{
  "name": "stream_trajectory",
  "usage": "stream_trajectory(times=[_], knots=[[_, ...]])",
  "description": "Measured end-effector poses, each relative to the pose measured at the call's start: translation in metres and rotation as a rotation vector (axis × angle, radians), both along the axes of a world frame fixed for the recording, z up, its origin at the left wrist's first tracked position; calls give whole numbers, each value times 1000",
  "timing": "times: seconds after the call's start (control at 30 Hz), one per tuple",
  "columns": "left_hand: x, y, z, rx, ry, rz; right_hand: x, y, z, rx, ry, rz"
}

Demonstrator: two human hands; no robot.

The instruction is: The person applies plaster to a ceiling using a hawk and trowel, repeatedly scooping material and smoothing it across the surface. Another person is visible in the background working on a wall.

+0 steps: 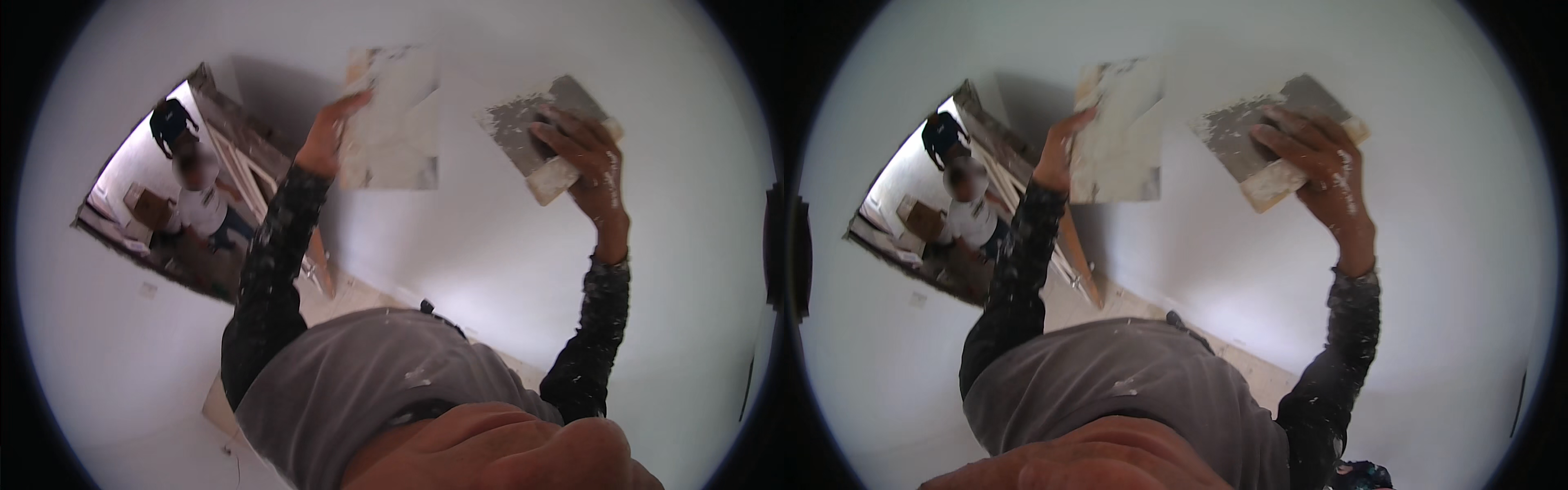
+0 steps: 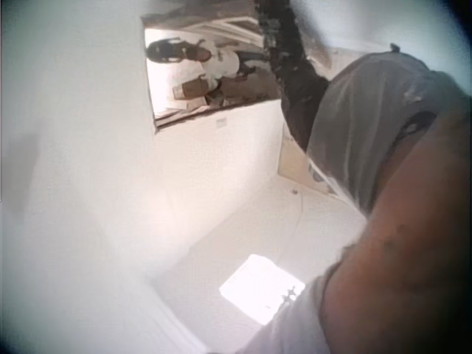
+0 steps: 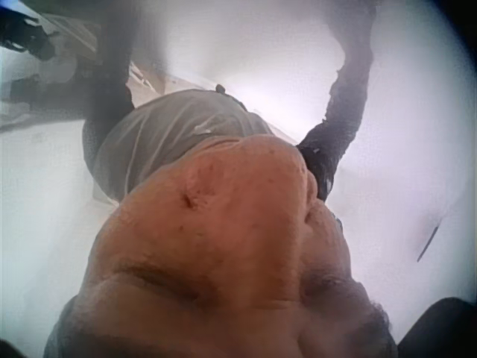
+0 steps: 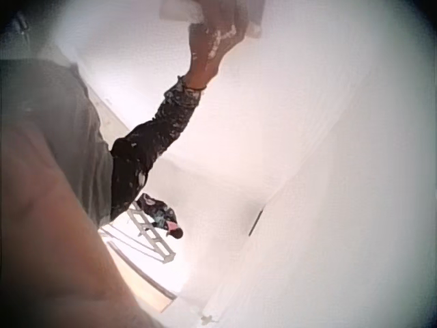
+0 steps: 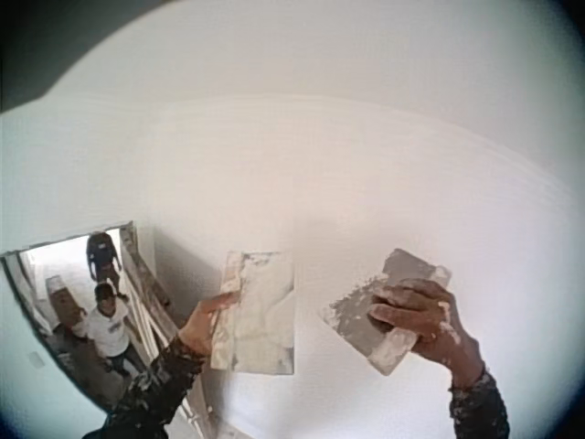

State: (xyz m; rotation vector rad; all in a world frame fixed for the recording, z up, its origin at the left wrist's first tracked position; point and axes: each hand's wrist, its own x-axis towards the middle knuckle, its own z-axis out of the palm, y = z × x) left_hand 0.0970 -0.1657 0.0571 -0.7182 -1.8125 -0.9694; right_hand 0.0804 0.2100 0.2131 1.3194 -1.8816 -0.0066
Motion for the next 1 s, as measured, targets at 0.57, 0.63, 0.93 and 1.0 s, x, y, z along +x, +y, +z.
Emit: stream_trajectory(times=[0.57, 0.63, 0.93, 1.0], knots=[[-31, 31, 58, 930, -900, -876, 37, 44, -13, -122, -667, 304], [-2, 37, 68, 981, -868, -949, 7, 48, -35, -590, -879, 552], [67, 31, 2, 1146, -856, -974, -140, 32, 106, -1349, -1082, 1546], [65, 20, -14, 1206, -897, -936, -171, 20, 148, -1484, -1103, 1601]])
